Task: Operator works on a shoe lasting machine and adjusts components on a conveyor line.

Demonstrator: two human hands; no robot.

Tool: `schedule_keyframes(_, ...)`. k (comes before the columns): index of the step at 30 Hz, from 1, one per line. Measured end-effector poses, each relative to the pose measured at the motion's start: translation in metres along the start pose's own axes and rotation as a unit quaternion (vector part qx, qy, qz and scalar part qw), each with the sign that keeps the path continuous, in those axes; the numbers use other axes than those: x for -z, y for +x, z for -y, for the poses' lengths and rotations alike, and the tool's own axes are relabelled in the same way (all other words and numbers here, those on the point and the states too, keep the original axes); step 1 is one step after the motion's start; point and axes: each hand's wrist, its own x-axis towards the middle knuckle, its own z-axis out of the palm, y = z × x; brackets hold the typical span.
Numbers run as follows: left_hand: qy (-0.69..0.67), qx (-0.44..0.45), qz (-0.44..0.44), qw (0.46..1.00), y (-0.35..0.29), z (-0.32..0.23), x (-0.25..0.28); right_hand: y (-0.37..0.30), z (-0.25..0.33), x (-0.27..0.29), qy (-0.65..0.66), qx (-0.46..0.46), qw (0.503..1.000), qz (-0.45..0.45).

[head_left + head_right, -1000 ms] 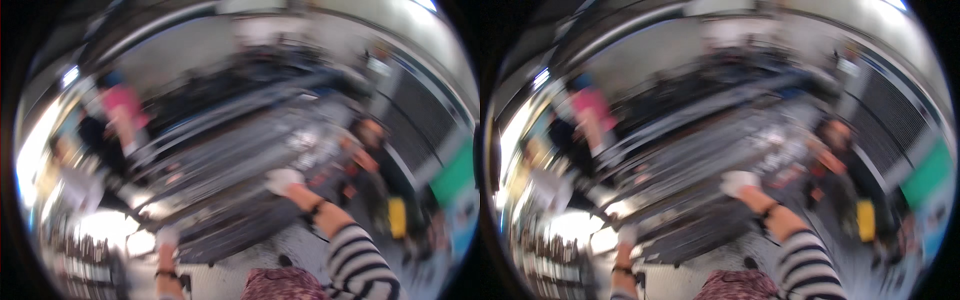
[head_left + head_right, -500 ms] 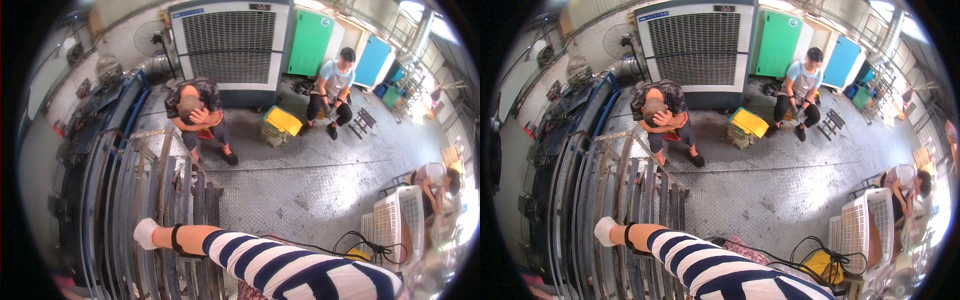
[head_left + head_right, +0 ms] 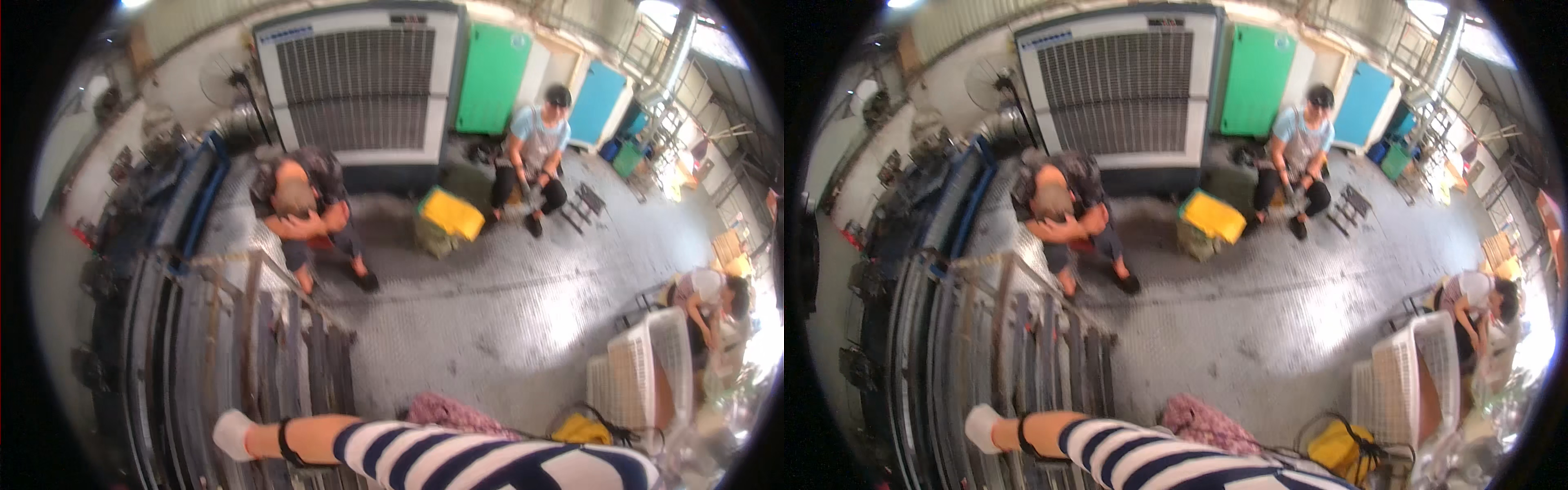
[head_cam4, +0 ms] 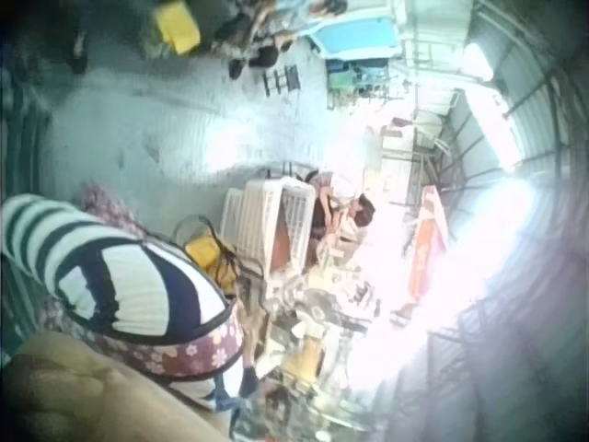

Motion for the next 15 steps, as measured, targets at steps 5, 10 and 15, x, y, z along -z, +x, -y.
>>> schedule_keyframes(5, -0.005, -0.016, -0.059, 0.998, 0.067, -0.010, 0.040, 0.006, -0.013, 0.001, 0.049, 0.042, 0.997, 0.040)
schedule_keyframes(10, 0.008, -0.060, -0.046, 0.997, 0.086, 0.009, 0.057, 0.015, -0.018, 0.023, 0.040, 0.062, 0.996, 0.046)
schedule_keyframes(15, -0.038, 0.042, -0.048, 0.997, -0.037, 0.013, 0.005, -0.004, 0.015, 0.037, 0.072, 0.052, 0.995, 0.044)
